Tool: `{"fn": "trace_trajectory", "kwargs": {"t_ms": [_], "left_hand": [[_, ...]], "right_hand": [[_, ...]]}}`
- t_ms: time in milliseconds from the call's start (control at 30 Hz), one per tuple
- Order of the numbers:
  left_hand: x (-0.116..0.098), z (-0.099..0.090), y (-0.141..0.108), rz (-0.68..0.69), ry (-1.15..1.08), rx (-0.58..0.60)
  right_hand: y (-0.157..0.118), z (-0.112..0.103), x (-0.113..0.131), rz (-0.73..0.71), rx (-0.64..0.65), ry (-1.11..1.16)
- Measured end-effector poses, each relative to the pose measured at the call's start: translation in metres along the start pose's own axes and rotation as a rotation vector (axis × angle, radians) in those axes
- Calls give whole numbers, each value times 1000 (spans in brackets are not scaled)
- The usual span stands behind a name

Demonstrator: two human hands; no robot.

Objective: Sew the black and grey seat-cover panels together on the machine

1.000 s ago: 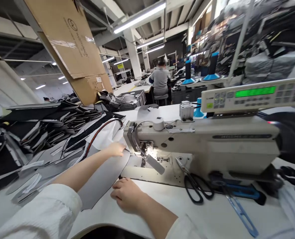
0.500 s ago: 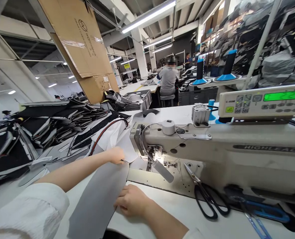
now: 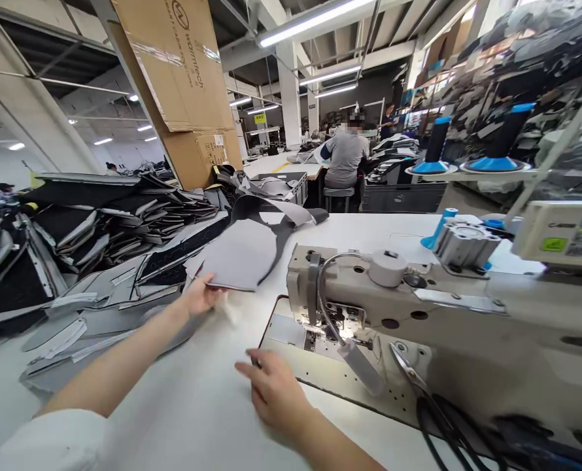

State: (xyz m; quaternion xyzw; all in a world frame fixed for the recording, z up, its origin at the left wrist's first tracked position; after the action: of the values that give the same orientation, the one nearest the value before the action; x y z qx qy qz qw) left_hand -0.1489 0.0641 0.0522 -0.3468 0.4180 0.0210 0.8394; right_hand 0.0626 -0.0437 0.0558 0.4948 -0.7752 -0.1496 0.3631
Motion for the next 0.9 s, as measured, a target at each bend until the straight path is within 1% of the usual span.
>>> {"fn": "trace_trajectory", "kwargs": {"t_ms": [100,167,200,233,267,333,400,433,467,500,533,600,633,667,700,733,767,800,833,867,900], "left_hand": [[53,11,-32,-108,40,148],[75,21,-57,-172,112,295],[79,21,-66,-187,164,350],[77,17,-71,-182,222,373],[71,8,-73,-153,275,352],[47,-21,-69,-39,337,234],[30,-54,-68,59,354,120],[28,-68,-70,81,356,85],[33,-80,-73,77,368,75],[43,-88,-77,47,396,96],[56,-93,-83,5,439,135],[83,-92,-96,-69,558,299],[90,-89,-102,-58,618,367],[90,-86,-105,-7,672,405],[83,-81,-106,72,710,408],[74,-75,-106,156,725,391],[65,-68,-106,215,716,377],[60,-59,-106,243,683,378],[58,-49,-107,239,638,404],[60,-38,-109,216,603,451],[65,-27,-112,191,599,505]], "right_hand": [[20,-8,-22,114,-169,-228],[31,-12,-33,142,-240,-319],[35,-16,-38,158,-277,-333],[36,-22,-41,164,-319,-329],[35,-28,-43,155,-367,-316],[30,-38,-40,96,-435,-279],[23,-40,-29,-5,-443,-253],[20,-38,-21,-58,-430,-247],[17,-34,-12,-100,-408,-250],[15,-28,-4,-133,-373,-262],[16,-19,4,-160,-309,-280],[23,6,11,-176,-99,-302],[27,19,8,-143,18,-301],[30,28,2,-95,121,-286],[32,35,-4,-40,204,-264],[34,39,-11,12,257,-241],[34,41,-16,48,287,-220],[34,42,-18,56,306,-201],[33,42,-17,33,305,-181],[31,40,-14,-5,275,-162],[30,35,-12,-41,214,-141]]}}
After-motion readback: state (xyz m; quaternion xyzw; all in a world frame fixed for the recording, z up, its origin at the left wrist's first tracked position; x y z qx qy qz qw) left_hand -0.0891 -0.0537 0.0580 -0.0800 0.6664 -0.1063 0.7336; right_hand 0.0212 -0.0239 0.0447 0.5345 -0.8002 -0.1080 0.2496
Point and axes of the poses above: each hand's wrist, its own y-axis towards the middle knuckle, its own z-axis out of the palm, x = y × z, the point moved 10 cm from there along y, towards the middle knuckle, and after that the axes turned 3 degrees about -x, right-handed, at the moved point
